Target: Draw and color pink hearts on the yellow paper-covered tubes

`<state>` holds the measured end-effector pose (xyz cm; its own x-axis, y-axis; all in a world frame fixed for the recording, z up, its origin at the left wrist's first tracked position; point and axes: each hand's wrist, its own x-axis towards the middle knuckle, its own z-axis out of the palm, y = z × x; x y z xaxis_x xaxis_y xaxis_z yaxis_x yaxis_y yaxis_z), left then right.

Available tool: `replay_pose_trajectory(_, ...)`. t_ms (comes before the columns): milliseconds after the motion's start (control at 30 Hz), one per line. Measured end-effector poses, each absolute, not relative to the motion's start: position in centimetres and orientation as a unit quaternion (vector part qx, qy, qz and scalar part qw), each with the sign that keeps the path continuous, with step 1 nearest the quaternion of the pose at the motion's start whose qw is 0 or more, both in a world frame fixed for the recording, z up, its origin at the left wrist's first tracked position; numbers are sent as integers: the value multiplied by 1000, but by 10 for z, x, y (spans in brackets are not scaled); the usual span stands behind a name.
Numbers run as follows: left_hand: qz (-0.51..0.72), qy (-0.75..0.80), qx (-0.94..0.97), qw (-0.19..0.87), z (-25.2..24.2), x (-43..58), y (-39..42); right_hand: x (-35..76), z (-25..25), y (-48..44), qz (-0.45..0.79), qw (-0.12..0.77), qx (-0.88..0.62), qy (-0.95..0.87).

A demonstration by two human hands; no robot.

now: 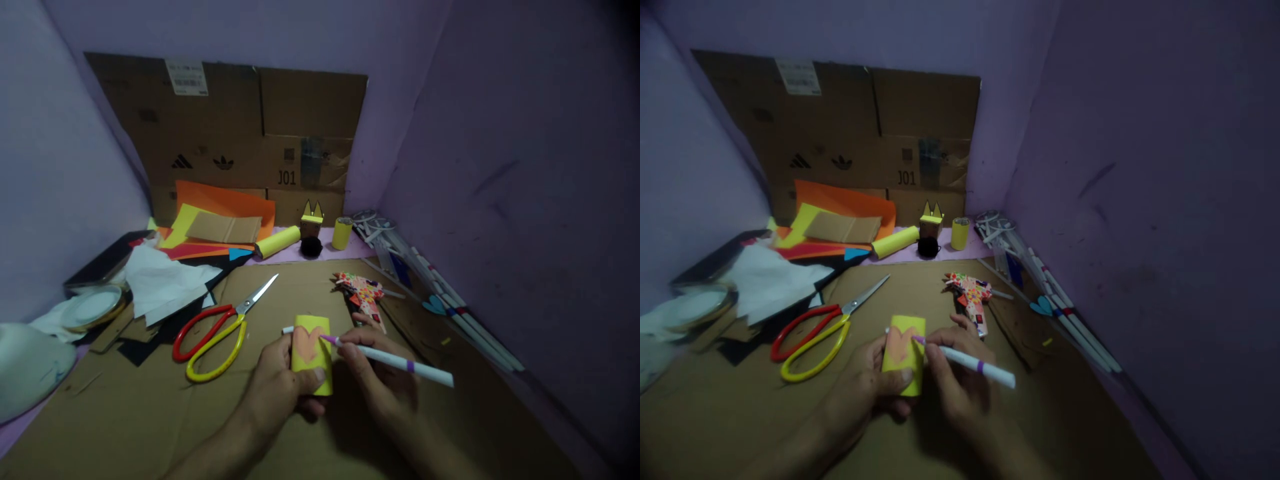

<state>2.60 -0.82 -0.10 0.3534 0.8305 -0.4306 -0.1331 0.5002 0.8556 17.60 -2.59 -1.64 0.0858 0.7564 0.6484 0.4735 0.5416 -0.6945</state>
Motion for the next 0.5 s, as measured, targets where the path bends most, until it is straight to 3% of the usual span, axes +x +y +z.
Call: replay_pose_trajectory(500,324,469,400,717,-8,26,-7,175,-19,-25,130,562,-463,-673)
